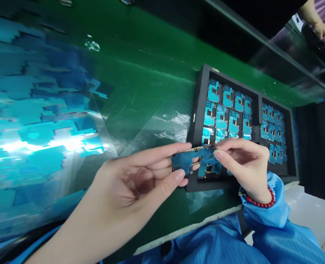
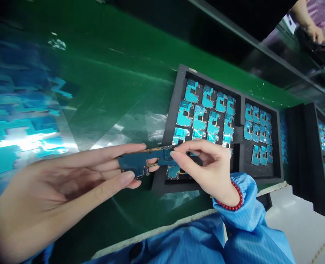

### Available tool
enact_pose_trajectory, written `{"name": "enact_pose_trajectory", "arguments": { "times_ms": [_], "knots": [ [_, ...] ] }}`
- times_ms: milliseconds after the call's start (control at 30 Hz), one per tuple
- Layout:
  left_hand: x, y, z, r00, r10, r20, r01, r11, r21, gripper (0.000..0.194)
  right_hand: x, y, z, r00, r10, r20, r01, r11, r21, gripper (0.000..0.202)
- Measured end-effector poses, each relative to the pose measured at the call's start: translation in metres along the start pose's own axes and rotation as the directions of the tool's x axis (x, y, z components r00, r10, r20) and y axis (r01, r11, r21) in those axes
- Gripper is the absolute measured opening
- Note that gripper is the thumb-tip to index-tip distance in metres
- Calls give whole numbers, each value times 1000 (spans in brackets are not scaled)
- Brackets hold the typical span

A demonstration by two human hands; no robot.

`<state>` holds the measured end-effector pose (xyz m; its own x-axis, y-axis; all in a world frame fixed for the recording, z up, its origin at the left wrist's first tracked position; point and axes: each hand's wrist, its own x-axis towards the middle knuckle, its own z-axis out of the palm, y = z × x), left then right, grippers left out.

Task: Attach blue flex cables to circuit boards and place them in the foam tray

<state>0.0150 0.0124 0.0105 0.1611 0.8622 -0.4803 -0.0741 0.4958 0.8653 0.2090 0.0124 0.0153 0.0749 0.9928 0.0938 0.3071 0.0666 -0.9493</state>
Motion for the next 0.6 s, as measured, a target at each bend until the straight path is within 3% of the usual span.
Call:
{"name": "enact_pose_trajectory", "arguments": {
  "times_ms": [267, 433, 600],
  "knots": [
    [0, 2, 0, 999, -46, -17, 47, 999, 17, 25, 0, 0, 0, 1000, 5, 4, -5, 1000, -16, 9],
    [7, -5, -3, 1000, 28, -11, -27, 994, 102, 26, 1, 1, 1, 1000, 14, 17, -13, 1000, -20, 7],
    [3, -1, 3, 989, -10, -146, 25, 994, 102, 18, 1, 1, 2, 999, -3, 39, 3, 1000, -9, 8]
  ]
}}
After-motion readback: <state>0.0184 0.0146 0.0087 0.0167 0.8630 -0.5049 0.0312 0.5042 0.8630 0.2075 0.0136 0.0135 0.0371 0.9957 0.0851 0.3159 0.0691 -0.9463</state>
